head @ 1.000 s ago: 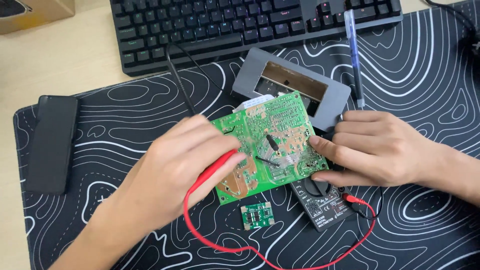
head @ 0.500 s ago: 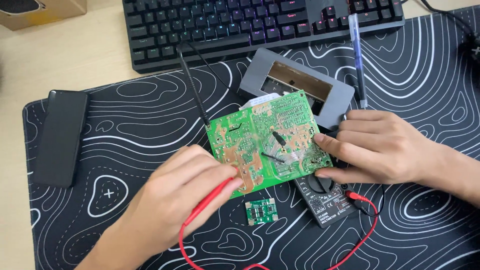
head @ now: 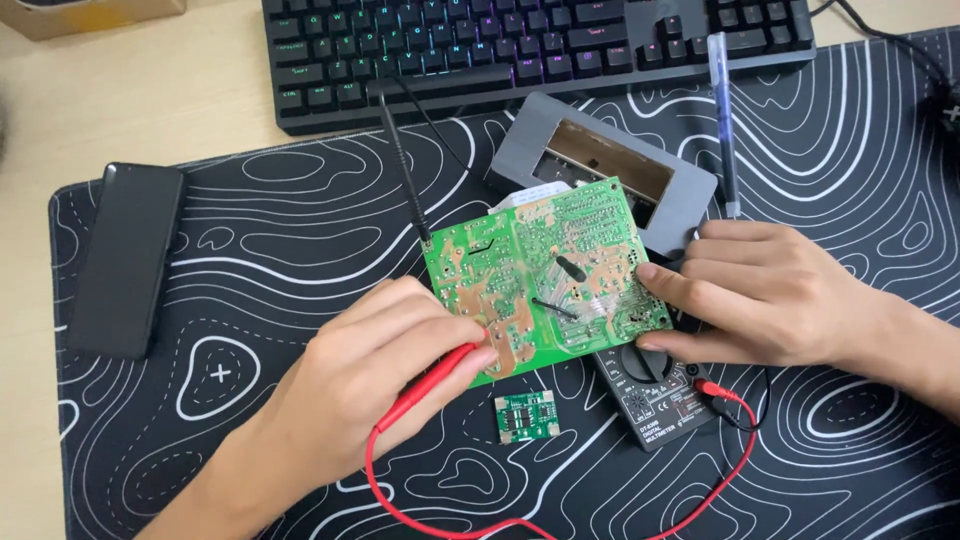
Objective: Using a multimeter probe to test electrical components and traces on a green circuit board.
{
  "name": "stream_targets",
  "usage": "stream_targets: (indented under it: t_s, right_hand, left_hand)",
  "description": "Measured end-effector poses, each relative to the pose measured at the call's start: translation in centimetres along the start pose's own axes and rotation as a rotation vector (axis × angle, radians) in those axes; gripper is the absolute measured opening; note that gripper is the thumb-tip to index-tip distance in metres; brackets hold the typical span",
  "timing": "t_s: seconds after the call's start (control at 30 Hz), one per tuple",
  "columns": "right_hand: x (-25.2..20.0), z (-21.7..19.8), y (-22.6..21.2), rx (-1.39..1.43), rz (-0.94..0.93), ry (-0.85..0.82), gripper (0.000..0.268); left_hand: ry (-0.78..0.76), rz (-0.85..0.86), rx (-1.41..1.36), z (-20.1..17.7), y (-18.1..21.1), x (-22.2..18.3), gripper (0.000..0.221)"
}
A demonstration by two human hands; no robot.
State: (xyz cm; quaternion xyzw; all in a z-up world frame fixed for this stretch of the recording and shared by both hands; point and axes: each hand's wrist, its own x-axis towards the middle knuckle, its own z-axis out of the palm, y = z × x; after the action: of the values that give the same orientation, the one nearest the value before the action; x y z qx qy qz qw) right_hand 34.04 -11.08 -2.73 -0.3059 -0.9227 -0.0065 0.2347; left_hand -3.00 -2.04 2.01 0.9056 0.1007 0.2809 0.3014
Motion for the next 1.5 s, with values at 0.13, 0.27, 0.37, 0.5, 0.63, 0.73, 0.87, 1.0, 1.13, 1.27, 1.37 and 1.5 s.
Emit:
stream_targets:
  t_s: [0.13, 0.27, 0.37, 0.5, 0.63, 0.73, 0.87, 1.0, 1.13, 1.27, 1.37, 1.5]
  right_hand:
    - [0.0, -0.1, 0.1, -0.002, -0.006, -0.011, 0.044]
    - [-0.2, 0.0, 0.1, -0.01, -0.003, -0.013, 0.044]
    - [-0.4, 0.1, 0.1, -0.012, -0.001, -0.016, 0.045]
    - [-0.3, 0.1, 0.1, -0.008, 0.004, -0.012, 0.045]
    - [0.2, -0.1, 0.0, -0.019, -0.006, -0.001, 0.043]
    - [0.2, -0.2, -0.1, -0.016, 0.0, -0.008, 0.043]
    - [-0.1, 0.1, 0.0, -0.015, -0.002, -0.005, 0.043]
    - [0.0, 0.0, 0.1, -0.008, 0.004, 0.001, 0.044]
    - [0.3, -0.2, 0.1, 0.008, 0.001, 0.003, 0.043]
    - [0.0, 0.1, 0.1, 0.005, 0.007, -0.001, 0.043]
    - [0.0, 0.1, 0.1, 0.002, 0.009, -0.002, 0.044]
    - [0.0, 0.1, 0.1, 0.003, 0.01, -0.001, 0.044]
  left_hand:
    - [0.032, -0.003, -0.039, 0.2, -0.7, -0.1, 0.016]
    - [0.026, -0.036, -0.072, 0.0, -0.8, 0.1, 0.012]
    - [0.024, -0.049, -0.065, -0.1, -0.9, 0.2, 0.011]
    - [0.05, -0.056, -0.033, -0.1, -1.1, 0.2, 0.011]
    - [0.102, -0.132, -0.003, -0.1, -1.1, 0.2, 0.009]
    - [0.132, -0.195, -0.011, 0.4, -1.3, -0.1, 0.008]
    - [0.142, -0.235, -0.025, 0.5, -1.4, -0.2, 0.007]
    - [0.097, -0.196, -0.045, -0.1, -1.2, 0.2, 0.008]
    - [0.062, -0.097, -0.059, -0.1, -1.2, 0.3, 0.009]
    - [0.079, -0.111, -0.034, -0.3, -1.5, 0.1, 0.009]
    - [0.107, -0.131, -0.011, -0.3, -1.6, 0.1, 0.009]
    - [0.094, -0.128, -0.051, 0.0, -1.3, 0.0, 0.009]
